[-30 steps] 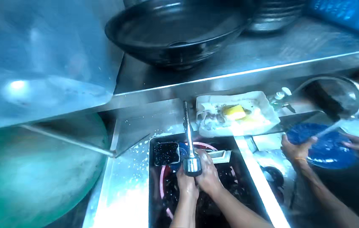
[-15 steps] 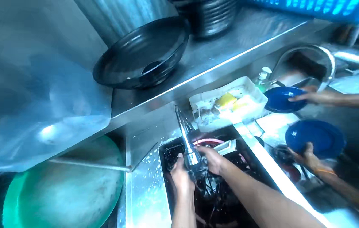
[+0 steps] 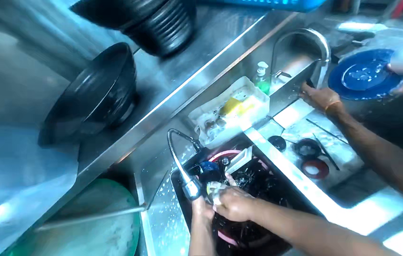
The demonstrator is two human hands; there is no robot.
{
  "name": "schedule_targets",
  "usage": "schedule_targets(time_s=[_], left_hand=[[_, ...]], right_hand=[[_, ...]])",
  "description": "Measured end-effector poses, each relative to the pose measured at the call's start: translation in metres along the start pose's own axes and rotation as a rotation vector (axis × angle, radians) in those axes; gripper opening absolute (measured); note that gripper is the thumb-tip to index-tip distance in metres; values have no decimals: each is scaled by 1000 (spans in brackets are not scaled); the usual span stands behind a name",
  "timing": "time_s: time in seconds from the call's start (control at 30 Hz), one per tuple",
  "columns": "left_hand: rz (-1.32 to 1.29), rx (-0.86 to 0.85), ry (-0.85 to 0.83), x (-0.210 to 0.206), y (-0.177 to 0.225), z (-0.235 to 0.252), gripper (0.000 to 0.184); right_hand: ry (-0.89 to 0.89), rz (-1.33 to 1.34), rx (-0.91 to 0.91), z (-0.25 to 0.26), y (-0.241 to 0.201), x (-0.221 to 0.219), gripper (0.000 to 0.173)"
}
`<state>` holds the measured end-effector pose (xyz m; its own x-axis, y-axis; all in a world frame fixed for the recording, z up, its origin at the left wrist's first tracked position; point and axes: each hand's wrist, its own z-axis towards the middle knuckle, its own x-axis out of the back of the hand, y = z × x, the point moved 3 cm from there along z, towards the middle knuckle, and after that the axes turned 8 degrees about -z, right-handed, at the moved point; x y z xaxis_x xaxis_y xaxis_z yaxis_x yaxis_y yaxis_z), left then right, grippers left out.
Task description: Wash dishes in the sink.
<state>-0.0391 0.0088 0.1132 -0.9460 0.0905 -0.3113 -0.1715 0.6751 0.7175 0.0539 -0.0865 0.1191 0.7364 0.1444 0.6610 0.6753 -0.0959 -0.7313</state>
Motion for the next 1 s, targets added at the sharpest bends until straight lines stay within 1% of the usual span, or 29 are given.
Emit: schedule_targets(time_s=[0.03,0.07,0.13,0.17,0.2,0.23,0.27,0.3,0.33,0.4,0.43,0.47,0.5,0.6,0.63,0.7,0.73,0.77,0.8,0.87,0.93,0.97,1.0], left_hand=[[37,39,-28,5,3,4,53],[73,72,-23,6,5,4,55],[103,105,-14,0,9,-1,62],[110,98,-24,-4,9,-5,63],[110,74,-37,-7,9,-7,60],[83,48,-58,-5,7,-7,57],[32,16,-55,-1,5,-8,54],[-22,-9,-19,3,4,-11,52],[-61,-9,7,5,4,-11,53],[-38,46,68,9,3,-13,55],[-4,87,76,12,2,-14,54],[22,110,65,13,3,-15,54],[38,112,49,14,3,-16,53],[-4,65,15,17,5,-21,48],[-31,75,25,20,5,-21,50],[-60,131,42,24,4,-19,55],[-76,155,41,24,3,-18,56],[-87,168,36,21,2,-18,56],[-90,171,30,17,1,-19,54],[-101,167,18,6,-2,-26,54],[-125,159,-5,-1,-1,-30,58],[-127,140,0,-3,1,-29,59],[-110,122,15,-1,5,-28,60]], right_hand=[[-60,-192,20,-1,0,0,50],[-53,-304,18,-1,0,-4,54],[25,-337,-19,2,-2,-9,64],[32,-259,-54,4,-8,-7,64],[32,-120,-90,6,-14,-3,57],[32,63,-122,8,-21,0,46],[52,237,-133,9,-25,-1,42],[64,329,-118,9,-26,-4,43],[42,284,-87,8,-25,-5,46],[35,-87,6,9,-17,-15,46],[31,-249,15,9,-14,-20,50],[8,-322,2,9,-14,-22,54],[-20,-304,-17,9,-19,-22,54],[-48,42,-42,7,-29,-15,33],[-47,63,-23,7,-27,-15,34],[16,-158,27,12,-22,-14,29],[47,-260,11,15,-22,-8,26],[70,-311,-31,19,-23,0,26],[88,-300,-96,22,-26,7,31],[157,-128,-244,30,-30,14,37],[257,189,-365,35,-32,15,33],[265,304,-381,37,-32,15,28],[220,351,-357,37,-33,14,25]])
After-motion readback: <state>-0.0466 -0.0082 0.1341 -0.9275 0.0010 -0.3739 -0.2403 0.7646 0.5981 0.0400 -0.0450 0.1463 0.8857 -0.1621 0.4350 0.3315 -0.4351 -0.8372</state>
